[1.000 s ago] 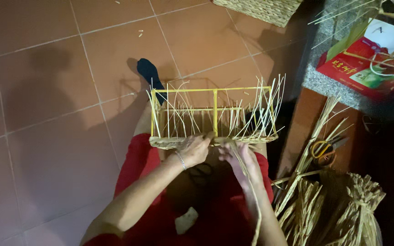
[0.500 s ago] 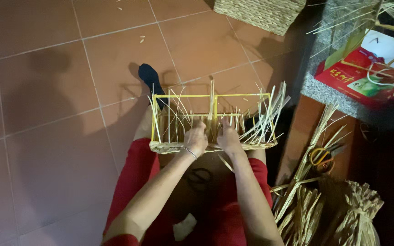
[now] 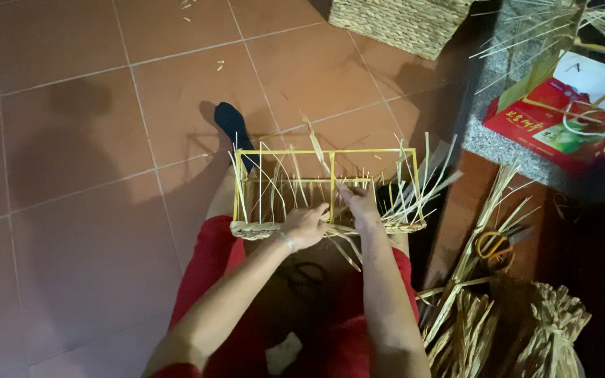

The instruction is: The person sits on the floor weaving dried palm or seagrass strips around a rectangular bamboo frame, threading and tightening strips across the uprights to build up the basket sides, and pulling new strips from a bundle beside them.

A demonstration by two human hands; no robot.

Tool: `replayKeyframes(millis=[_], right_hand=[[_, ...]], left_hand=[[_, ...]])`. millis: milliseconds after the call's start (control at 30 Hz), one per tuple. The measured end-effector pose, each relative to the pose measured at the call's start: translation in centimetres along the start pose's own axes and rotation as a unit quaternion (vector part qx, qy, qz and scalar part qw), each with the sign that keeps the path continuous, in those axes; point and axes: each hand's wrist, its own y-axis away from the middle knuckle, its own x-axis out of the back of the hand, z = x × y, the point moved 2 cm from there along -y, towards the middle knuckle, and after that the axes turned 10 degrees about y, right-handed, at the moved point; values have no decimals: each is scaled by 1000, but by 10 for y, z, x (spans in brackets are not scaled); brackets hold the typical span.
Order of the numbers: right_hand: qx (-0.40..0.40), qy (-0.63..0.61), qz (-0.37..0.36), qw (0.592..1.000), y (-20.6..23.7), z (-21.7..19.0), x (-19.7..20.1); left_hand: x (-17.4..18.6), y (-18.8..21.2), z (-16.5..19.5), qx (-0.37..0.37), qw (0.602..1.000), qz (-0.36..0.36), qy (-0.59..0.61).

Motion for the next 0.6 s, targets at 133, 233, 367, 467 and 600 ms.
replayKeyframes(millis=[133,233,367,467,600], right_hand=[[-49,125,101,986,-4,7,8],[-50,-103,104,988,4,8,16],[6,-117,64,991,46,8,19],[49,-106,37,992,86,29,16],[7,-189,32,981,117,63,18]], left_hand=[[4,32,6,-224,963,106,-104],[-6,34,5,-1,993,-18,-118],[-15,22,-1,-11,996,46,-80],[-24,8,-12,-163,967,116,-157],[-37,0,-31,-190,968,107,-120]])
